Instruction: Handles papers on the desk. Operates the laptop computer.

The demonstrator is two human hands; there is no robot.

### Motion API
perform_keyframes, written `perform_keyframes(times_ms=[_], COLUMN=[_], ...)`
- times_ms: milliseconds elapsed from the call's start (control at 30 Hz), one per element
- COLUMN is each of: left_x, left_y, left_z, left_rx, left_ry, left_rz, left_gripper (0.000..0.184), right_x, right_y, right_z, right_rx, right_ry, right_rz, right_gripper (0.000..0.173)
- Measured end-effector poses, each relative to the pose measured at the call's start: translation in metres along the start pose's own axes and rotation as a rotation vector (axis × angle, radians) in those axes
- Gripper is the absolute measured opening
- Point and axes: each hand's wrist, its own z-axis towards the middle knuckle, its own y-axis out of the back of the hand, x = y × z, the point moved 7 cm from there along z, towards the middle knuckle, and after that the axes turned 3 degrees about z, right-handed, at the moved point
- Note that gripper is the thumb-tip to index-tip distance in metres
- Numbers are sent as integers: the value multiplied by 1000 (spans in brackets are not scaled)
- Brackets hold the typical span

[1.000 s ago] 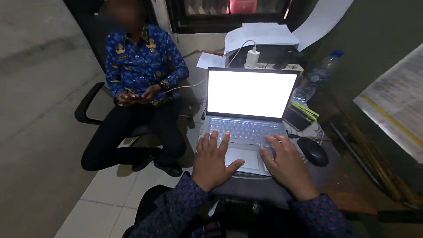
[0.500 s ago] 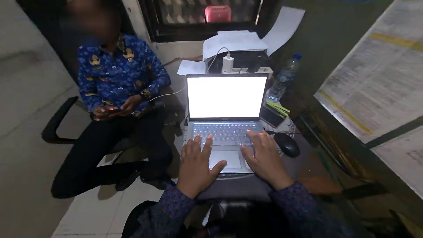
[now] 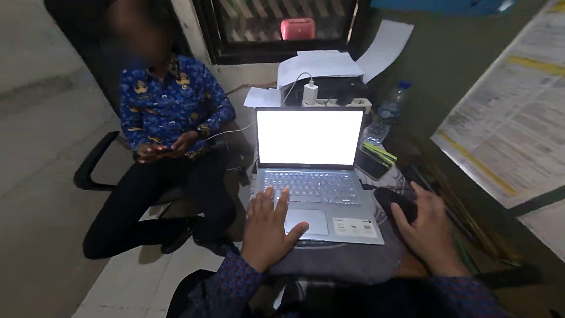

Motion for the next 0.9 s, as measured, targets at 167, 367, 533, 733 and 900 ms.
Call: perform_keyframes(times_ms=[167,367,533,733,900], left_x=[-1,-3,-2,-2,-1], left_y=[0,0,0,0,0], left_z=[0,1,1,1,0], left_rx=[19,16,21,13,13], left_ry=[14,6,3,9,22], left_rz=[3,26,21,-5,-18], left_gripper=[97,98,98,97,97], right_x=[3,-1,-4,-3,-4], right_y=[-12,-15,-19,-21,-20], right_z=[0,0,0,1,1], right_rx=[85,106,127,150,160], right_ry=[63,70,69,66,71], right_rz=[-47,-57,-43,-54,-63], right_gripper=[79,71,63,62,58])
